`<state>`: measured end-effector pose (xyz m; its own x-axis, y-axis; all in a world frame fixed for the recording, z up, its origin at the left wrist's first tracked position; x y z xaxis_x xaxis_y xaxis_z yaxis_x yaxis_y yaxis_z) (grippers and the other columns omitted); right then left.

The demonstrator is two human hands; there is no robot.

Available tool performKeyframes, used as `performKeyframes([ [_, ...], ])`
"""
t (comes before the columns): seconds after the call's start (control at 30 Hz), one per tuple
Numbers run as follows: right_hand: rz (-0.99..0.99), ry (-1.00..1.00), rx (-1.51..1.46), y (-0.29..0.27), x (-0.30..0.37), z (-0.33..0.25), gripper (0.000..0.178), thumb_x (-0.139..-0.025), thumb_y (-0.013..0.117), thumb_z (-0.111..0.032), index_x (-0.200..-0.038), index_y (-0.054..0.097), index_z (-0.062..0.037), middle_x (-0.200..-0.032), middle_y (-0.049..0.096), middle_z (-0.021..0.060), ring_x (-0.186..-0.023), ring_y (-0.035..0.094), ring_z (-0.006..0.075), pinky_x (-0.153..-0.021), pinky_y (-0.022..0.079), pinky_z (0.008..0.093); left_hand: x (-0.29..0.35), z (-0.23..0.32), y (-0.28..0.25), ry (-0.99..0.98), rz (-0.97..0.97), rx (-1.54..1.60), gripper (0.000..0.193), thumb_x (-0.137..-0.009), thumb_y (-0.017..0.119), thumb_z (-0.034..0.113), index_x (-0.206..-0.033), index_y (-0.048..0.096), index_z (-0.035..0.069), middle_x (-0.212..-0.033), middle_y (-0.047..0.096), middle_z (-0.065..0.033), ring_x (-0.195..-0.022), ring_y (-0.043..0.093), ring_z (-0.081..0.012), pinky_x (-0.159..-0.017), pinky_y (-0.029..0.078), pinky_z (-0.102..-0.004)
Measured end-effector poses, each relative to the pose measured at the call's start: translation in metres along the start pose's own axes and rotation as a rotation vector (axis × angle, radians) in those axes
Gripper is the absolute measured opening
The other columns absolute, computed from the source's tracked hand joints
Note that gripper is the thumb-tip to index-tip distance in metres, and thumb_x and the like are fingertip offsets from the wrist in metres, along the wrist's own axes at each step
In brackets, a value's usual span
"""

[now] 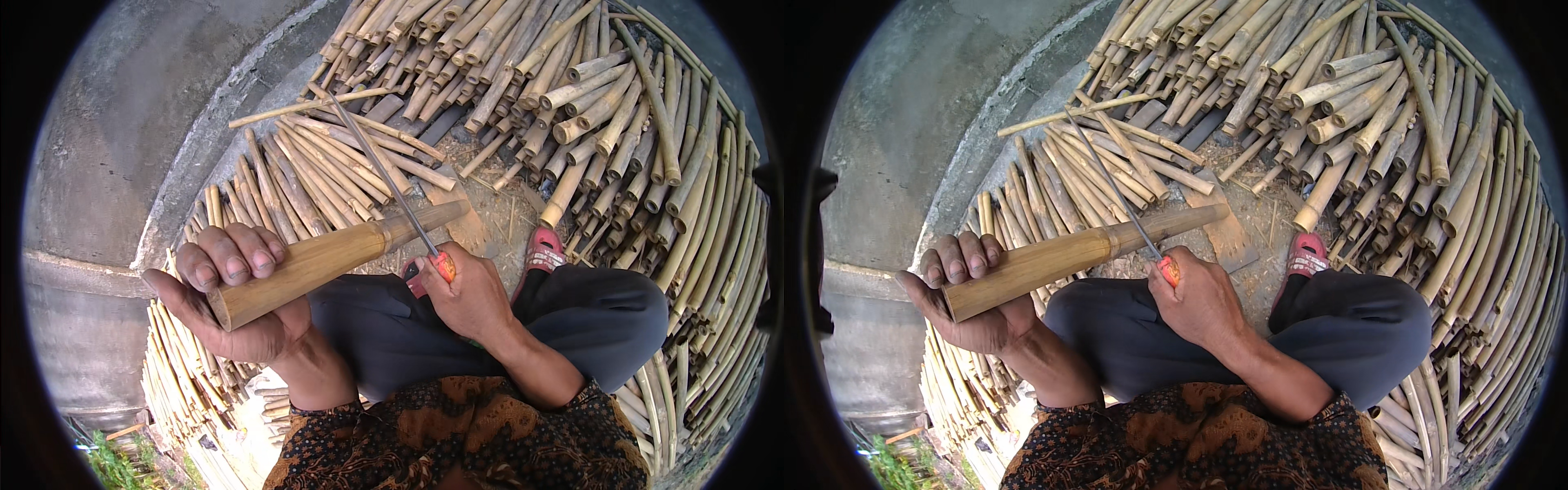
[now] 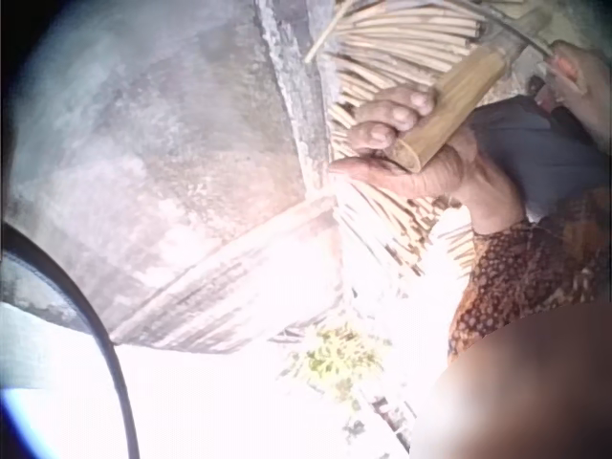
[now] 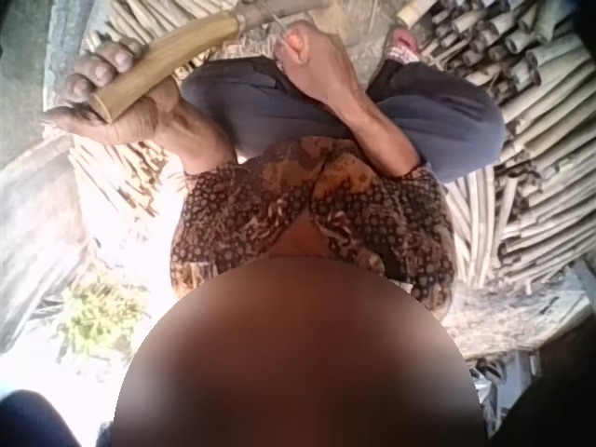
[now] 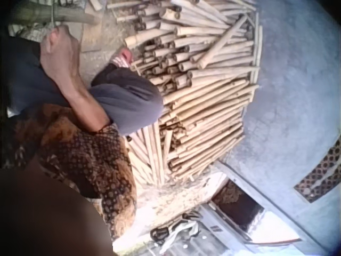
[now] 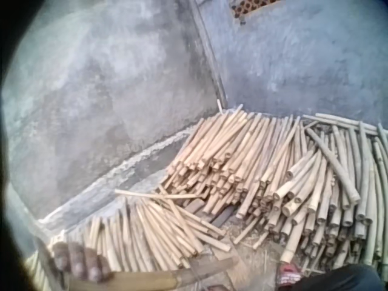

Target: The person sits on the floor and uses a knife to shave and smooth the ends of bamboo sticks. They repeatedly pick up sticks, shave them, and place them into a growing pile of finished pieces.

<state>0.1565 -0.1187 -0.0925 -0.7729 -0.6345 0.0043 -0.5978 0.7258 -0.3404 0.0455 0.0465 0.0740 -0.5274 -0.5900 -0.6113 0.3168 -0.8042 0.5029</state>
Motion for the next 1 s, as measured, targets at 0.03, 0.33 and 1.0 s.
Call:
performKeyframes([
  [0.03,-0.051,-0.048,-0.132,0.004,0.003,-0.005,0.027,-0.095,0.067,-0.021,-0.094,0.062,0.0050,-0.068,0.064,0.0251,-0.066,0.068,0.0454,-0.059,0.053,0.0476,0.002,0.001,0.002,0.024,-0.014,0.062,0.065,-0.109,0.023,0.058,-0.085,0.060,0.009,-0.080,0.051,-0.0096,-0.074,0.056,-0.0234,-0.069,0.052,-0.0398],
  [0.33,-0.040,-0.034,-0.066,0.001,-0.001,-0.005,0.028,-0.096,0.068,-0.022,-0.092,0.062,0.0050,-0.068,0.064,0.0270,-0.068,0.069,0.0456,-0.057,0.052,0.0476,0.003,0.003,0.008,0.086,-0.151,-0.009,0.063,-0.108,0.024,0.058,-0.095,0.058,0.006,-0.084,0.052,-0.0116,-0.067,0.060,-0.0237,-0.060,0.054,-0.0404],
  [1.0,-0.102,-0.120,-0.062,0.002,0.007,-0.017,0.023,-0.095,0.070,-0.021,-0.099,0.066,0.0015,-0.072,0.066,0.0201,-0.065,0.070,0.0375,-0.060,0.053,0.0403,-0.005,-0.007,0.010,-0.029,-0.227,0.115,0.070,-0.110,0.016,0.054,-0.083,0.059,0.005,-0.077,0.053,-0.0108,-0.062,0.058,-0.0232,-0.055,0.055,-0.0381],
])
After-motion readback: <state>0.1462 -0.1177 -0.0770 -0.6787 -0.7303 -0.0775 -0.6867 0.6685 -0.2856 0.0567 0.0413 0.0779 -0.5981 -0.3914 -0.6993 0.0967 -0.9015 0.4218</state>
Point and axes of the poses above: each hand's wrist, its own x-axis away from the middle knuckle, its own y-axis out of the palm, z = x × y, the point moved 9 cm from there along -x, towards the middle knuckle
